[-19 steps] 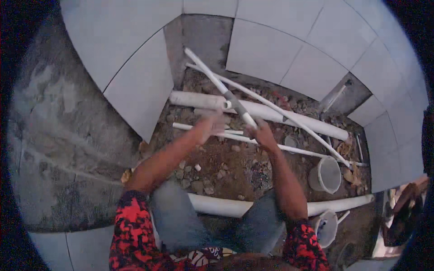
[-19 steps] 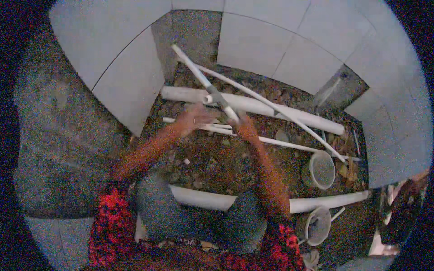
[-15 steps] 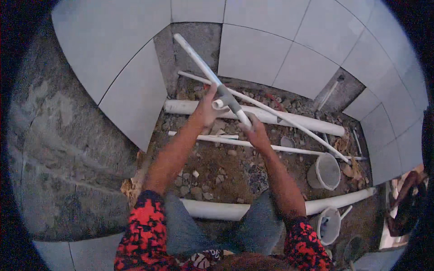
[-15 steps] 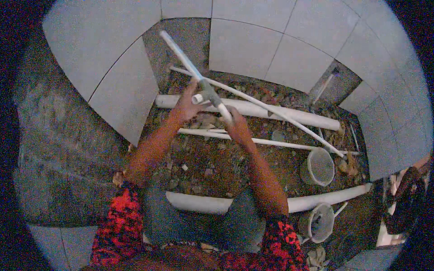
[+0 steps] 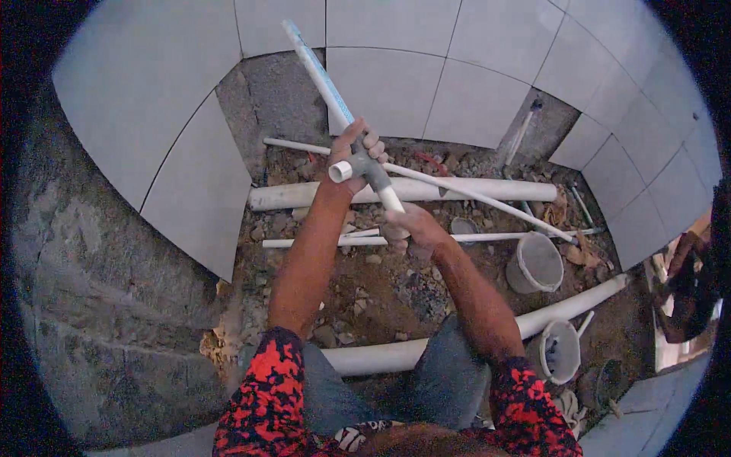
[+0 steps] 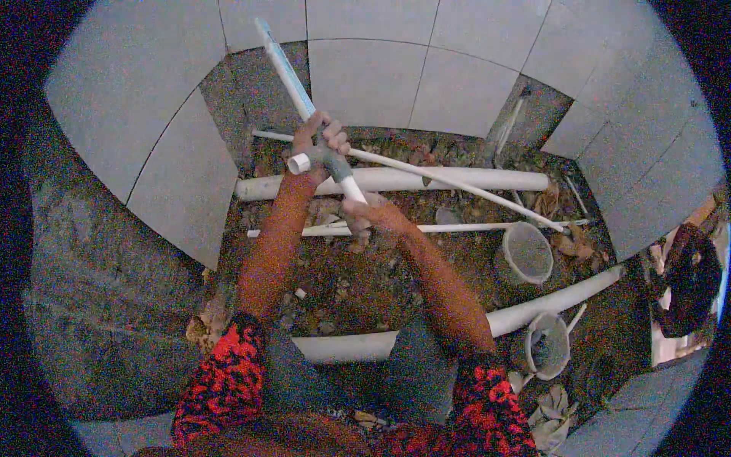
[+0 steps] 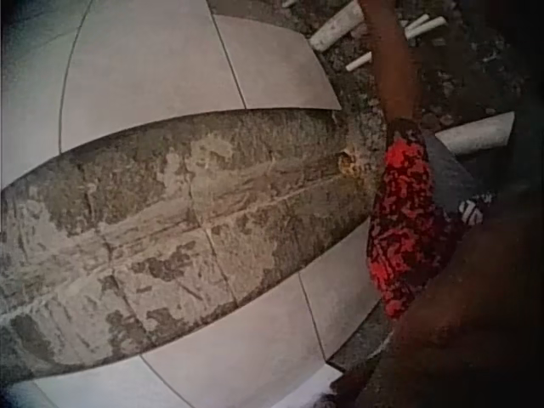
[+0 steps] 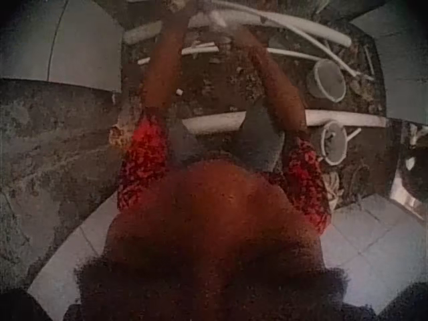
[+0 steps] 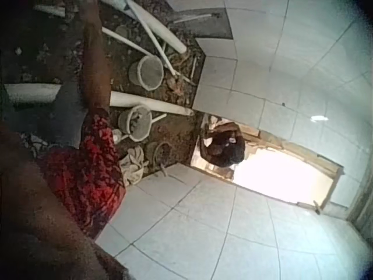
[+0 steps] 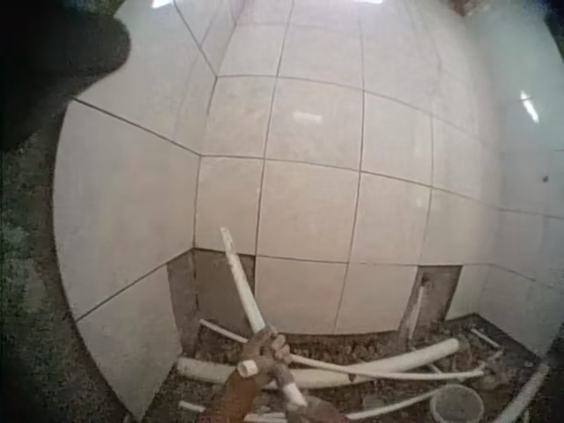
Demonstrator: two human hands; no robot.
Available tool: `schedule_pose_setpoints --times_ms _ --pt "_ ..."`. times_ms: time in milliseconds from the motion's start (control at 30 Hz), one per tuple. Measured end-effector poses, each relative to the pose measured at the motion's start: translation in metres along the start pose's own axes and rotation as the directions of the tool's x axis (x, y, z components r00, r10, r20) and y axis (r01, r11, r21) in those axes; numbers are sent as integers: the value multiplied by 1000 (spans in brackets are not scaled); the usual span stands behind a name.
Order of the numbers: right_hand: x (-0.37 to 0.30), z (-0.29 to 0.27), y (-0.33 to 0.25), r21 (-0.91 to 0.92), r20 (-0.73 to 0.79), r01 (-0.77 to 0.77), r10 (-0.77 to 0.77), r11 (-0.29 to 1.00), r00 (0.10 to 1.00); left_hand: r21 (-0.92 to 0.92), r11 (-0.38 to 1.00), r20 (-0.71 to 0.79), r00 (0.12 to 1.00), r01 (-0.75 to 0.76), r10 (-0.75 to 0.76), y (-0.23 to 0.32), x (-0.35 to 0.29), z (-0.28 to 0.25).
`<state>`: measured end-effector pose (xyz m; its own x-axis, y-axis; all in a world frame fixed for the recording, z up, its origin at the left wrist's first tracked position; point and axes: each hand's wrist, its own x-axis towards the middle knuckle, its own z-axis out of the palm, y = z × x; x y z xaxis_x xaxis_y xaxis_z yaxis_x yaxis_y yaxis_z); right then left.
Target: The person is connecting PVC pipes using a tee connector and heat in a bathroom renovation area.
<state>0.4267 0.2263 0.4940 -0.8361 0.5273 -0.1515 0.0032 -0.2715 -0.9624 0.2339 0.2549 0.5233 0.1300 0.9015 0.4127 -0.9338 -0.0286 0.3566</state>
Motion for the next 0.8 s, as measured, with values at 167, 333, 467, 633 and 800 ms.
schedule_pose_setpoints --times_ms 167,333,467,633,800 --pt "4 2 0 -376 -26 1 -11 927 1000 121 993 -58 998 11 -4 -4 -3 4" --pt "17 -4 17 -553 -132 114 -222 825 966 329 944 -38 999 9 4 -2 -3 17" --pt "25 7 18 -657 -182 67 -245 750 952 467 884 -1 1000 -21 24 11 -12 17" --pt "28 16 16 -741 -178 139 -392 657 902 456 890 53 999 -26 2 16 -12 15" --pt "26 31 7 -719 -229 59 -316 693 921 437 899 22 1000 -26 18 16 -17 16"
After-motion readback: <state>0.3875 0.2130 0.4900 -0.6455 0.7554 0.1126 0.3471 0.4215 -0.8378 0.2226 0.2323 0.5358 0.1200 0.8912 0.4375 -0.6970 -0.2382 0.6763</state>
